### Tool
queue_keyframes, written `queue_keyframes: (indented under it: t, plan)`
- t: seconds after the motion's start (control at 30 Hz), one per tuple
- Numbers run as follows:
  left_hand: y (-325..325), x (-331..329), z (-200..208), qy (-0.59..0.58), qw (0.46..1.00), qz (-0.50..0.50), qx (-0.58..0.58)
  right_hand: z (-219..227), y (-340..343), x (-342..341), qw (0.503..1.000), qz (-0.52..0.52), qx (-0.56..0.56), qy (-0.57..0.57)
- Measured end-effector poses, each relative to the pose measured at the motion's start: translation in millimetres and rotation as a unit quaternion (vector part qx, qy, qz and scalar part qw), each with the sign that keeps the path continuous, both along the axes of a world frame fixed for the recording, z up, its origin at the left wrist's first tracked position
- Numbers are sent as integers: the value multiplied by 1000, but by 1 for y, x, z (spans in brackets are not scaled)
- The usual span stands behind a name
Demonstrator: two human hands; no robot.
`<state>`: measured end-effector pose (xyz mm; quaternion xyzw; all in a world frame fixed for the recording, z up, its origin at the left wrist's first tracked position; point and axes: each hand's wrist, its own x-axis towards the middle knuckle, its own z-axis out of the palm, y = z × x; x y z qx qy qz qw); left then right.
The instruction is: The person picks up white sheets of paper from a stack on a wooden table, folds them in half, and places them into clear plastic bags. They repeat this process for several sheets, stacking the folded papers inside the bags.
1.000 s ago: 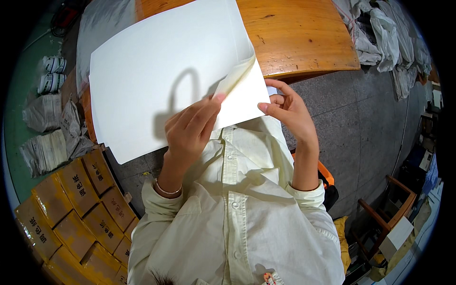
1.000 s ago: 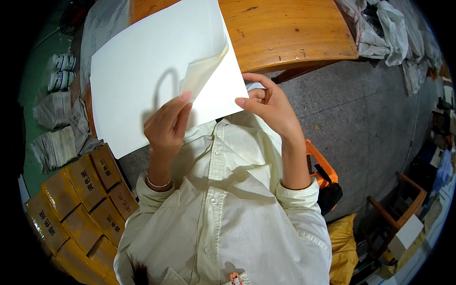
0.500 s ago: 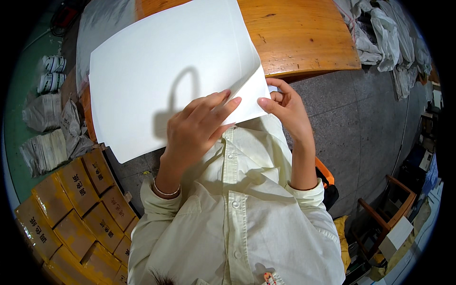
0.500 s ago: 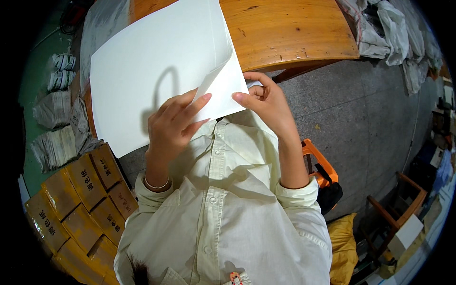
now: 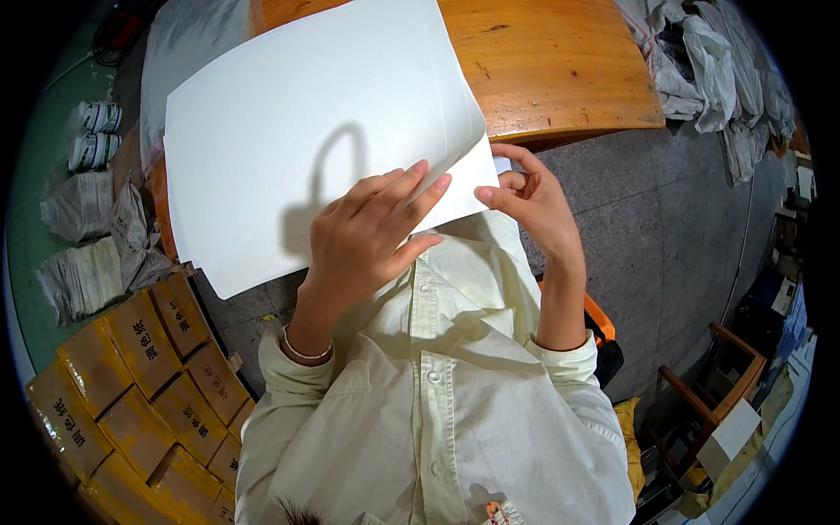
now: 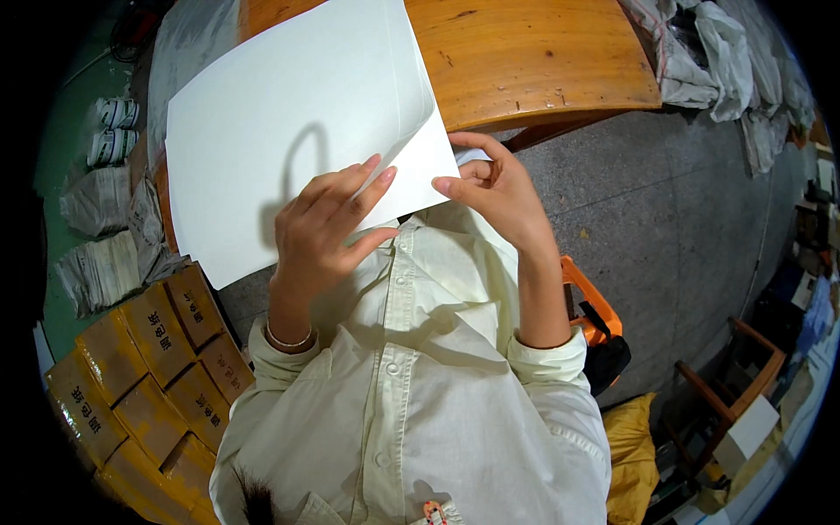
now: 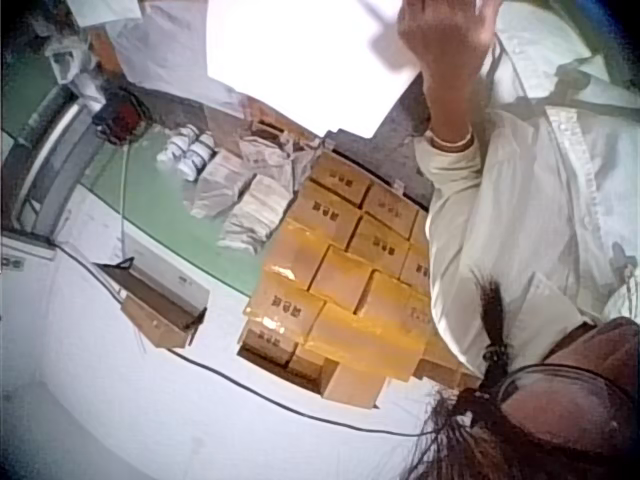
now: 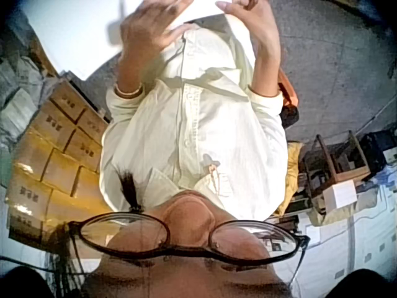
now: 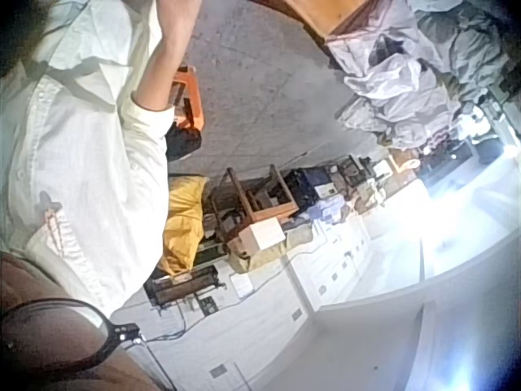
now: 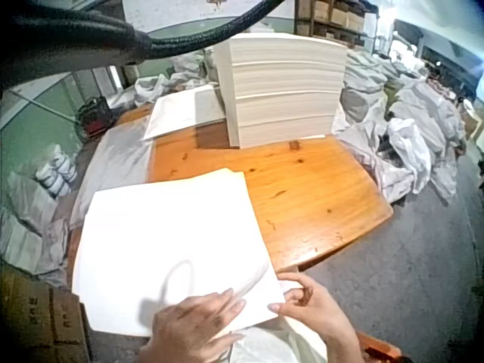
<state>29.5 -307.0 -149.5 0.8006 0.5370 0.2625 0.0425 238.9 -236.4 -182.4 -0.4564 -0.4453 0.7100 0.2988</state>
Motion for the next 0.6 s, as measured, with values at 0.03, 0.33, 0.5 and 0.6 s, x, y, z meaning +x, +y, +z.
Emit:
queue_keyframes:
  t: [0.03, 0.33, 0.5, 0.6]
  plan:
    - [0, 0, 0, 5, 1000, 1, 1, -1, 0, 0, 1000, -3, 1, -2]
    - [-2, -6, -5, -4, 999, 27, 20, -1, -2, -1, 998, -15, -17, 51]
    - [1, -9, -14, -75, 994, 14, 81, -1, -2, 3, 1000, 9, 0, 22]
    - [0, -7, -5, -31, 998, -4, 53, -2, -2, 3, 1000, -2, -1, 20]
